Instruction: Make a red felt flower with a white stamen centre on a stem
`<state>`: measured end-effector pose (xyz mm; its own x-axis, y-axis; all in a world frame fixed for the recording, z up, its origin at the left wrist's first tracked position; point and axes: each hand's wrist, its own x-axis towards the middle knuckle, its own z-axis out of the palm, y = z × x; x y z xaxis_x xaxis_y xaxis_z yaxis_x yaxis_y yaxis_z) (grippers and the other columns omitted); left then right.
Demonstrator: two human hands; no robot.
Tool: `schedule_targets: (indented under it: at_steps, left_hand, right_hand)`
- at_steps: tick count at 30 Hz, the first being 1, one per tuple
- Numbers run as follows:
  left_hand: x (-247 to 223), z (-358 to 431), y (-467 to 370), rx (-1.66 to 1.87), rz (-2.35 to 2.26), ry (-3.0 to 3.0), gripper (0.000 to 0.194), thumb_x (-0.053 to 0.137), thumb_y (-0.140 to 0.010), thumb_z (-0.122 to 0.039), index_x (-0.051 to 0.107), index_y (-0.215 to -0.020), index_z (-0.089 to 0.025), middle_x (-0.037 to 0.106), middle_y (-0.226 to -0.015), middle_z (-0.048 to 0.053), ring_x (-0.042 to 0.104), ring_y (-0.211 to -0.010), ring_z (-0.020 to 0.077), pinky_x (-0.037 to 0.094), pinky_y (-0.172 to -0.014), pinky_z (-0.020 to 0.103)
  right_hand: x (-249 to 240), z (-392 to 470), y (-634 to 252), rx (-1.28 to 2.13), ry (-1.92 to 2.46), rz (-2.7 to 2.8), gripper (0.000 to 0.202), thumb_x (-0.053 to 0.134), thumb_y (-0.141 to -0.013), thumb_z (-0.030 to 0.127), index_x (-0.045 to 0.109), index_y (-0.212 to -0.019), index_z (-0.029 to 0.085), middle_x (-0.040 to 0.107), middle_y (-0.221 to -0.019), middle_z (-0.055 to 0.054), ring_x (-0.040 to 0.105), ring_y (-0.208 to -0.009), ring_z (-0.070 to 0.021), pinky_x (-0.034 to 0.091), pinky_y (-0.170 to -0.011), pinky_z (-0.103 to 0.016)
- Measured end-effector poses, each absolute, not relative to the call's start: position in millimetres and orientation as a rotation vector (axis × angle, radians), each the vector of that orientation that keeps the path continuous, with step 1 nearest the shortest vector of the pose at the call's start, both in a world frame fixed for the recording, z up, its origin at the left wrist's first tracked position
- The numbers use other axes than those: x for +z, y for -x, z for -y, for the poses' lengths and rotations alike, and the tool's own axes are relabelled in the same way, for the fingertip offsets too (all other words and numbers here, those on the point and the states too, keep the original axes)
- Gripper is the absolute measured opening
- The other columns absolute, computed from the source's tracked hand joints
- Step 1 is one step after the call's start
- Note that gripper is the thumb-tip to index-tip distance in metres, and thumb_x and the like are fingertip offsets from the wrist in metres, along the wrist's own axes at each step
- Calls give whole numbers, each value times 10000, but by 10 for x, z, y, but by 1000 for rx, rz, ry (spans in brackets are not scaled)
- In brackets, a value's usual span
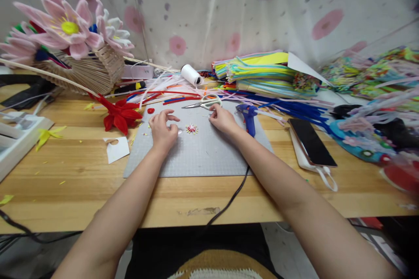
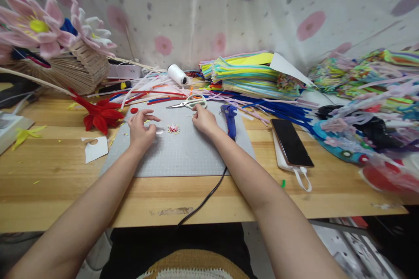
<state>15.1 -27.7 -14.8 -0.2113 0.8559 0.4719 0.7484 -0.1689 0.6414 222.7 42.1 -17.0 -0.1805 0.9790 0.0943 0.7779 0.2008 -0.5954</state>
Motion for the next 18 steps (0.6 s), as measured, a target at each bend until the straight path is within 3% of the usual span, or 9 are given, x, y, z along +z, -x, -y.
schedule_targets:
  at_steps: [4, 12, 18]
  left_hand:
    - [-145, 279, -146, 1320, -1945, -1890, 414, 471, -630, -56, 501, -1002, -236, 714, -860, -13, 587, -1001, 219, 290, -1006, 403]
    - [-161, 264, -159, 1317, -1934, -1861, 427, 469, -633, -60, 510, -1018, -239, 715, -869, -9, 592, -995, 219, 283, -1012, 415]
    - [-65, 192, -214, 1308, -1895, -1887, 403, 465, -640, -53, 506, -1001, -228, 724, -880, -12, 609, -952, 213, 285, -1012, 423]
  right_hand:
    - [-196, -473, -2238, 685, 1571, 1850, 279, 567, -693, 135, 531, -955, 222, 607, -748, 17, 567, -691, -144, 433, -691, -280]
    - [-189, -594, -2280, 1219, 1440, 1360, 324, 601, -639, 83, 465, -906, 206, 559, -633, 52, 539, -522, -84, 438, -525, -211]
    - [-177, -504, -2229, 1260, 1366, 1301, 385, 641, -567, 71, 465, -884, 202, 517, -754, 59, 526, -532, -60, 452, -530, -221]
